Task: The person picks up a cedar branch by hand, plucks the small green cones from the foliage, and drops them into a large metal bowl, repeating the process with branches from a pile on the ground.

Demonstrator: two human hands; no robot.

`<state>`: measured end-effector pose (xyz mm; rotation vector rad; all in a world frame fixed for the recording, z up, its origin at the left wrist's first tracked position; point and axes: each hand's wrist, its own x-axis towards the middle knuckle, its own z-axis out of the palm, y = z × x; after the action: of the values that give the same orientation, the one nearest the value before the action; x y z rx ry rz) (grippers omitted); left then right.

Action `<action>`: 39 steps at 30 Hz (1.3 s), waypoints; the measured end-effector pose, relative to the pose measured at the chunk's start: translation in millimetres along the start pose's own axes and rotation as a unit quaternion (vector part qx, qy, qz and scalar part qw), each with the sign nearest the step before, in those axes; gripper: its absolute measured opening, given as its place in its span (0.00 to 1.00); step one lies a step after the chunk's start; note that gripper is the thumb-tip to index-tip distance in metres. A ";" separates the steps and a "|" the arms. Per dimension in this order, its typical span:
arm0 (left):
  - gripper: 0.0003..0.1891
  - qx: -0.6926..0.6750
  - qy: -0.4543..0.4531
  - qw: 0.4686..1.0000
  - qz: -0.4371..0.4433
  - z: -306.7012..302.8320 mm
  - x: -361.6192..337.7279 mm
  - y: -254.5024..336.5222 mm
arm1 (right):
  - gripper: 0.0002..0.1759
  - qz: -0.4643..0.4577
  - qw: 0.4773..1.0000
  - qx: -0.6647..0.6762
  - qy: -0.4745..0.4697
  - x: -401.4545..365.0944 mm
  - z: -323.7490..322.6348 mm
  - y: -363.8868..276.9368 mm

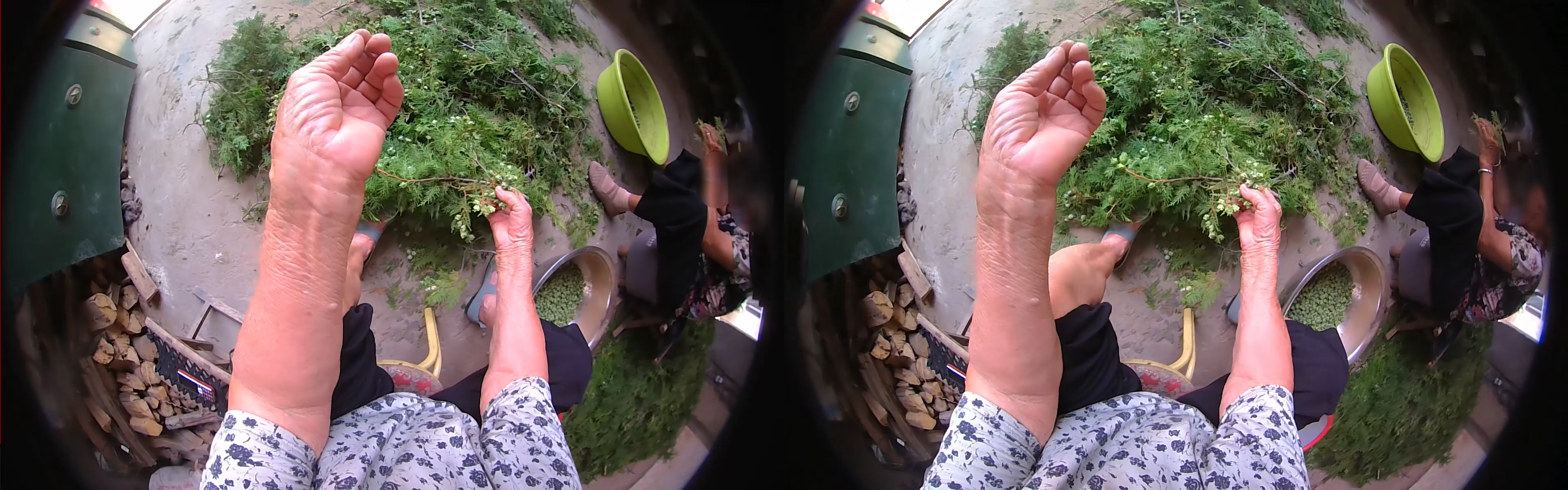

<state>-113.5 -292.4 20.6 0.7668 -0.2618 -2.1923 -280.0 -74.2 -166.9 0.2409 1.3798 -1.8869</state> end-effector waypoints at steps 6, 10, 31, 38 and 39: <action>0.05 0.002 0.020 1.000 0.011 4.9 -2.5 -2.7 | 0.10 -0.089 0.990 -0.098 0.044 -27.9 5.8 -42.8; 0.06 0.012 0.001 1.000 0.003 4.3 0.7 -8.9 | 0.12 -0.091 0.984 -0.150 0.024 -49.6 -7.6 -60.6; 0.06 0.557 -0.250 0.678 0.409 39.7 -51.5 -94.7 | 0.09 -0.137 0.982 0.128 -0.029 -134.8 71.3 -173.9; 0.12 0.669 -0.283 0.511 0.460 50.3 -60.4 -122.1 | 0.08 -0.085 0.987 0.133 -0.043 -128.2 66.2 -165.5; 0.12 0.670 -0.288 0.509 0.457 50.2 -59.9 -124.8 | 0.09 -0.080 0.987 0.136 -0.038 -127.9 63.0 -164.1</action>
<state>-189.6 -167.3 35.3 0.3106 -2.2700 -0.7162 -285.5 -50.4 49.1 0.1939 1.1162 -2.1959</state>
